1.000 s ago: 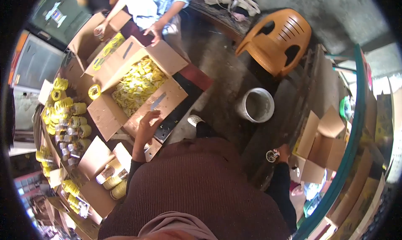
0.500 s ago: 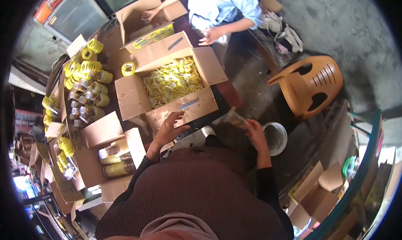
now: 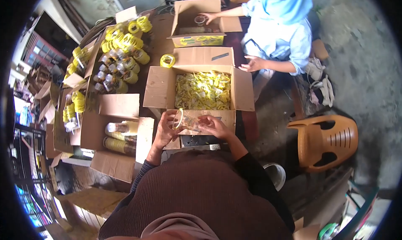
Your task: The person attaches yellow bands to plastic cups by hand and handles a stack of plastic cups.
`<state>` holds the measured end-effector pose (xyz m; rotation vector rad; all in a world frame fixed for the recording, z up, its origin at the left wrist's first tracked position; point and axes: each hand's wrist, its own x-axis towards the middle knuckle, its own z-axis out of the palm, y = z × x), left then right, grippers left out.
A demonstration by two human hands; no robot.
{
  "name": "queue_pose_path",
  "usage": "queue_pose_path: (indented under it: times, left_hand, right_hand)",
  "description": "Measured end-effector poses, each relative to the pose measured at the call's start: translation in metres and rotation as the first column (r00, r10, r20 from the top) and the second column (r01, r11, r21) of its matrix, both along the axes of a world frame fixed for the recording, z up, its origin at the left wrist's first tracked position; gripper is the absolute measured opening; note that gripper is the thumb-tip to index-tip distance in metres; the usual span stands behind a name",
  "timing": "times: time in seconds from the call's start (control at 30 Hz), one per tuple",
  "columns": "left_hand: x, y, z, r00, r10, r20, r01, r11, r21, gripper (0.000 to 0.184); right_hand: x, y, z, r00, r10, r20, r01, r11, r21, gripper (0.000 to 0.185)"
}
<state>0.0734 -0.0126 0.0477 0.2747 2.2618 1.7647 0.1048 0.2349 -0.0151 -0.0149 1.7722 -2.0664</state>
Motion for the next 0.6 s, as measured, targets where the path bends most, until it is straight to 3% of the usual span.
queue_pose_path:
  times: [0.07,0.1,0.13,0.17,0.2,0.37,0.47,0.53,0.6]
  left_hand:
    - [0.001,0.0,0.006,0.934,0.006,-0.357,-0.068,0.985,-0.162,0.061]
    - [-0.002,0.0,-0.003,0.924,0.038,-0.381,-0.081,0.992,-0.098,0.059]
    - [-0.002,0.001,-0.002,0.923,0.059,-0.38,-0.104,0.99,-0.099,0.059]
    - [-0.002,0.003,0.0,0.886,0.054,-0.46,-0.133,0.981,-0.142,0.059]
    - [-0.001,0.004,0.002,0.844,0.041,-0.535,-0.163,0.969,-0.184,0.06]
    - [0.003,0.013,0.001,0.838,0.032,-0.544,-0.212,0.939,-0.27,0.042]
    - [0.002,0.017,-0.007,0.82,0.003,-0.572,-0.226,0.92,-0.321,0.033]
    - [0.002,0.019,-0.015,0.825,0.008,-0.566,-0.237,0.912,-0.334,0.029]
    - [0.003,0.021,-0.021,0.831,0.008,-0.556,-0.244,0.904,-0.351,0.025]
  right_hand:
    - [-0.014,0.009,-0.027,0.958,-0.01,-0.286,0.012,1.0,0.002,0.032]
    - [-0.022,0.013,-0.04,0.915,-0.038,-0.401,0.123,0.974,0.19,0.04]
    - [-0.026,0.017,-0.039,0.916,-0.017,-0.4,0.101,0.977,0.19,0.04]
    - [-0.03,0.022,-0.036,0.829,0.097,-0.551,0.232,0.837,0.496,0.045]
    - [-0.033,0.025,-0.034,0.724,0.258,-0.64,0.404,0.592,0.697,0.05]
    - [-0.044,0.028,-0.037,0.776,0.307,-0.55,0.336,0.537,0.774,0.05]
    - [-0.057,0.036,-0.048,0.77,0.305,-0.56,0.29,0.614,0.734,0.041]
    - [-0.063,0.039,-0.054,0.859,0.119,-0.497,0.236,0.77,0.592,0.028]
    - [-0.064,0.049,-0.048,0.86,0.125,-0.495,0.242,0.754,0.61,0.024]
